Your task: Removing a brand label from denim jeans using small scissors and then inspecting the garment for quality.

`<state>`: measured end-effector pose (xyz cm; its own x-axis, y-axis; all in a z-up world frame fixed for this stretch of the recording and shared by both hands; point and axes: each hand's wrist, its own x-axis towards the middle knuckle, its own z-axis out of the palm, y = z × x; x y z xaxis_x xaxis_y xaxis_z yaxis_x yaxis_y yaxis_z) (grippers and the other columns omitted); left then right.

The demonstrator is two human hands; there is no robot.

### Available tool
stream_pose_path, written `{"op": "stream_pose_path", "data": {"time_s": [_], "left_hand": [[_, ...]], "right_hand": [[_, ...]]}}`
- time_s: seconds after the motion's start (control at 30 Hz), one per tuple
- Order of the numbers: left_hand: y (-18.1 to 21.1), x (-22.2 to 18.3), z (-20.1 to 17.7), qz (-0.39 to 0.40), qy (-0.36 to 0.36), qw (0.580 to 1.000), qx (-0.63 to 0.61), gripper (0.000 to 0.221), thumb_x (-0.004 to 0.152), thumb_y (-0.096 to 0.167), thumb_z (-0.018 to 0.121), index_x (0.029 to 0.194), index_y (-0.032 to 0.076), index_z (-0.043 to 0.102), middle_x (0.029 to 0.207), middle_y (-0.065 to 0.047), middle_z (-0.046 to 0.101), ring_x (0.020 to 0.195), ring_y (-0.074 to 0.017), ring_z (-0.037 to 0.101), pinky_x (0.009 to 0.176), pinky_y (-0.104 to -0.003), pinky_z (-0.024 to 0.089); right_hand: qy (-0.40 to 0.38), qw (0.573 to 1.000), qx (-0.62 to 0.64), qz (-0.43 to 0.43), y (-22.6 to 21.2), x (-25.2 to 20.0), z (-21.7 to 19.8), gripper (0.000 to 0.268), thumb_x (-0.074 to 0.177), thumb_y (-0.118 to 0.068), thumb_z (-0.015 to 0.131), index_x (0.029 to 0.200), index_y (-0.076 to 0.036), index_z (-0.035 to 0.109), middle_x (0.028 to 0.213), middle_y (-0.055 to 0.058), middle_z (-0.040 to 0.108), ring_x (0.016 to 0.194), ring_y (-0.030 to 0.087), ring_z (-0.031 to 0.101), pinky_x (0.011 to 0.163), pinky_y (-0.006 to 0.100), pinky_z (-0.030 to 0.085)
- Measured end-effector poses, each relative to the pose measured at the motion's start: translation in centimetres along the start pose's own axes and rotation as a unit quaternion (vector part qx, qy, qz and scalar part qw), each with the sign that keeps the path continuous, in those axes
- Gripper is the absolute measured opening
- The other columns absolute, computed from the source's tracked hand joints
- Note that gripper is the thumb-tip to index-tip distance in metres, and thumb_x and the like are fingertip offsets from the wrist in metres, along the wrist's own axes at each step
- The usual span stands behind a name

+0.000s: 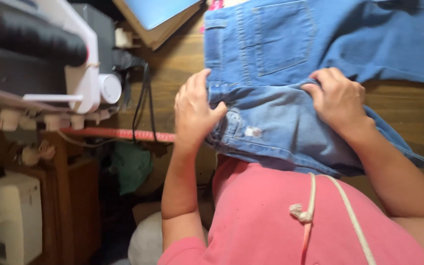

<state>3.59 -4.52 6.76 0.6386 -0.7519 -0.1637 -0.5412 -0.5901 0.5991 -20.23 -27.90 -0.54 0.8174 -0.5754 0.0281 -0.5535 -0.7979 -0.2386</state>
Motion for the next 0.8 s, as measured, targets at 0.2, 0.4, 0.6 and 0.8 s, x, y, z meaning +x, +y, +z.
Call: {"op": "stream_pose_path", "data": {"time_s": [0.2, 0.4, 0.6, 0.8], "left_hand": [[8.7, 1.3, 12.3, 0.390, 0.074, 0.918, -0.016, 0.044, 0.094, 0.015, 0.069, 0.137, 0.010, 0.059, 0.140, -0.015, 0.062, 0.137, -0.0374, 0.057, 0.113, -0.049, 0.045], [9.0, 2.3, 13.2, 0.368, 0.004, 0.927, 0.078, 0.038, 0.103, 0.030, 0.061, 0.139, 0.018, 0.058, 0.151, -0.017, 0.054, 0.143, -0.0360, 0.051, 0.124, -0.049, 0.034], [9.2, 2.2, 12.3, 0.363, -0.025, 0.930, 0.060, 0.031, 0.099, 0.027, 0.063, 0.128, 0.016, 0.059, 0.146, -0.015, 0.055, 0.142, -0.0358, 0.049, 0.123, -0.051, 0.031], [9.1, 2.4, 11.7, 0.362, -0.039, 0.931, 0.029, 0.024, 0.103, 0.023, 0.058, 0.124, 0.012, 0.057, 0.137, -0.014, 0.055, 0.142, -0.0377, 0.049, 0.123, -0.054, 0.030]], "right_hand": [[0.005, 0.996, 0.068, 0.053, 0.7, -1.5, -1.2, 0.030, 0.106, -0.050, 0.062, 0.122, -0.025, 0.060, 0.098, 0.004, 0.067, 0.093, 0.033, 0.073, 0.078, 0.053, 0.058], [-0.050, 0.956, 0.163, 0.237, 4.1, -11.1, -8.8, 0.057, 0.087, -0.037, 0.077, 0.133, -0.011, 0.057, 0.118, 0.008, 0.070, 0.094, 0.034, 0.066, 0.091, 0.048, 0.047], [-0.039, 0.916, 0.152, 0.369, 8.4, -21.7, -7.2, 0.046, 0.071, -0.037, 0.091, 0.109, -0.017, 0.075, 0.118, 0.004, 0.068, 0.110, 0.021, 0.063, 0.099, 0.035, 0.045], [0.078, 0.893, 0.187, 0.402, 12.3, -26.6, 0.7, 0.080, 0.061, -0.018, 0.090, 0.133, -0.002, 0.059, 0.146, 0.025, 0.054, 0.138, 0.037, 0.051, 0.111, 0.046, 0.037]]}}
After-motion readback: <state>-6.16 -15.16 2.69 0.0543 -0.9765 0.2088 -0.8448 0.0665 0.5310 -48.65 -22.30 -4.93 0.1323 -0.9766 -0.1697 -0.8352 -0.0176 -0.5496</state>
